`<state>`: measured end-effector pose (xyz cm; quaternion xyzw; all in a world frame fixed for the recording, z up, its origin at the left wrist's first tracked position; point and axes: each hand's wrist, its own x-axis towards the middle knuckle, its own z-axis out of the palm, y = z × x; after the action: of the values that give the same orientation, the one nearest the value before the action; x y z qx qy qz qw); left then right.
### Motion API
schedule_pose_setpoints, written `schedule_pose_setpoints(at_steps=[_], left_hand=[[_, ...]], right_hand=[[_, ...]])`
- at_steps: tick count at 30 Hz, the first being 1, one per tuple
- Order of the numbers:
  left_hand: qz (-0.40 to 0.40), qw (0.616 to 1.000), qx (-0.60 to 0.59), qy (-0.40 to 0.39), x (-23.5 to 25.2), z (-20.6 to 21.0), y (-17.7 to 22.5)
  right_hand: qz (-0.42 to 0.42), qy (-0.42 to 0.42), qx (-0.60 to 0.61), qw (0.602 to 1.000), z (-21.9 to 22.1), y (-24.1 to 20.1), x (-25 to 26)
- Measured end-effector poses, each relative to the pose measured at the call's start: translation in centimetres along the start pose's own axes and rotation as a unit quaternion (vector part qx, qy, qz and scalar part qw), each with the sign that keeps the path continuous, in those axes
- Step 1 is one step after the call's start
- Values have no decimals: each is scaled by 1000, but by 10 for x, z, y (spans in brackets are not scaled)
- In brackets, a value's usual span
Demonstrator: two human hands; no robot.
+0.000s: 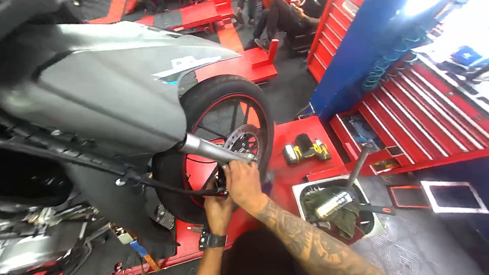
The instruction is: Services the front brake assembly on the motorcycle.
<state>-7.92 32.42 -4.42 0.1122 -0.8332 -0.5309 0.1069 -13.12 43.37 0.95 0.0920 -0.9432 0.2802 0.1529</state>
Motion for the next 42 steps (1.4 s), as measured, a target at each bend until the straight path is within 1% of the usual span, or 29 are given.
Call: schedule_pose_setpoints(at_steps=[3,7,9,12,15,17,19,23,26,28,30,32,35,39,42], left_hand=[[2,1000,0,-6,0,0,2],[6,1000,6,-12,3,-1,5],[16,1000,6,-20,2,-2,7],[24,1000,1,-12,2,0,7],[22,1000,13,-15,1,1,11],[20,1000,8,-17,0,2,14],[27,1000,-2,-12,0,2,14],[29,999,-11,-30,-5,1,20],[31,999,0,-26,-1,-3,1],[19,999,14,-31,-1,-5,3],[10,999,24,-18,-2,-3,8],[14,1000,12,-18,-2,0,19],[3,1000,18,-6,-1,-1,21],[-31,999,19,-10,-2,6,24],[-45,999,-16,-12,-1,4,20]], right_hand=[[11,-18,12,1000,1,5,2],[12,-32,19,999,-12,2,0],[10,-51,25,998,-12,-1,-1],[9,-65,20,998,-7,0,3],[12,-41,34,999,-2,5,5],[26,-58,41,997,-8,6,5],[35,-54,44,997,-14,3,4],[25,-48,51,997,-12,-2,3],[20,-34,49,998,1,2,3],[17,-29,62,998,6,4,1],[21,-41,78,996,2,4,1],[31,-65,92,993,-5,6,2],[46,-98,104,989,-15,10,-4],[54,-92,115,988,-20,25,-24],[27,-75,90,993,-15,36,-38]])
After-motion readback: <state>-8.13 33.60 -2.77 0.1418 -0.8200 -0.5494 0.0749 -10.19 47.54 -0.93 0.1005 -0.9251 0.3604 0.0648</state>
